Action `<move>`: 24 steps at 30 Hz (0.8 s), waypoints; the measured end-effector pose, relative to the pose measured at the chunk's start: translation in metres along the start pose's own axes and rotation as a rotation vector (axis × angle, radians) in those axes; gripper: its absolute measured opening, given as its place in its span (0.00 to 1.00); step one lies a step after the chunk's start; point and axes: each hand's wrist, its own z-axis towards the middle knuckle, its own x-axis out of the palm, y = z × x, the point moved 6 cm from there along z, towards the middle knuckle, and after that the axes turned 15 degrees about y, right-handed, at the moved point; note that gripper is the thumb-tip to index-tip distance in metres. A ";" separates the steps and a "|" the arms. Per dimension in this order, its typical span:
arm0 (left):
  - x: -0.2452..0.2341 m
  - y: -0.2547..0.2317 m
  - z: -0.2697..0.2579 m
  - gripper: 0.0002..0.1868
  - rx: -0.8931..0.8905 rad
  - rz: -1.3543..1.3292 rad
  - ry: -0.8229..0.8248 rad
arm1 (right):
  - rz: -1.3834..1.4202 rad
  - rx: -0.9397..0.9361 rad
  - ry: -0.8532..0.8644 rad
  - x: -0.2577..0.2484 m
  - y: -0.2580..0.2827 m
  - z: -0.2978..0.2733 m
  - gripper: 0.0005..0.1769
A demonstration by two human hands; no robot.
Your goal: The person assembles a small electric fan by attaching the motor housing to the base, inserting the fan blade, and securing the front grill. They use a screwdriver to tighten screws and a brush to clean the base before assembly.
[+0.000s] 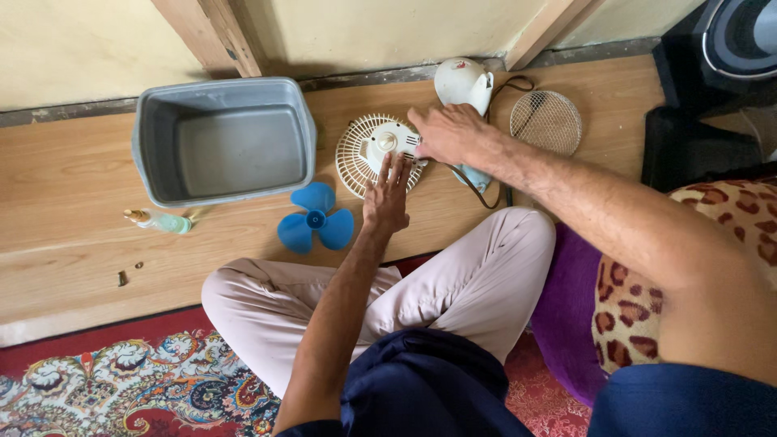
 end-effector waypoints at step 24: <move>0.006 0.001 -0.002 0.65 -0.003 0.040 -0.081 | 0.199 -0.004 -0.160 -0.003 -0.008 -0.014 0.29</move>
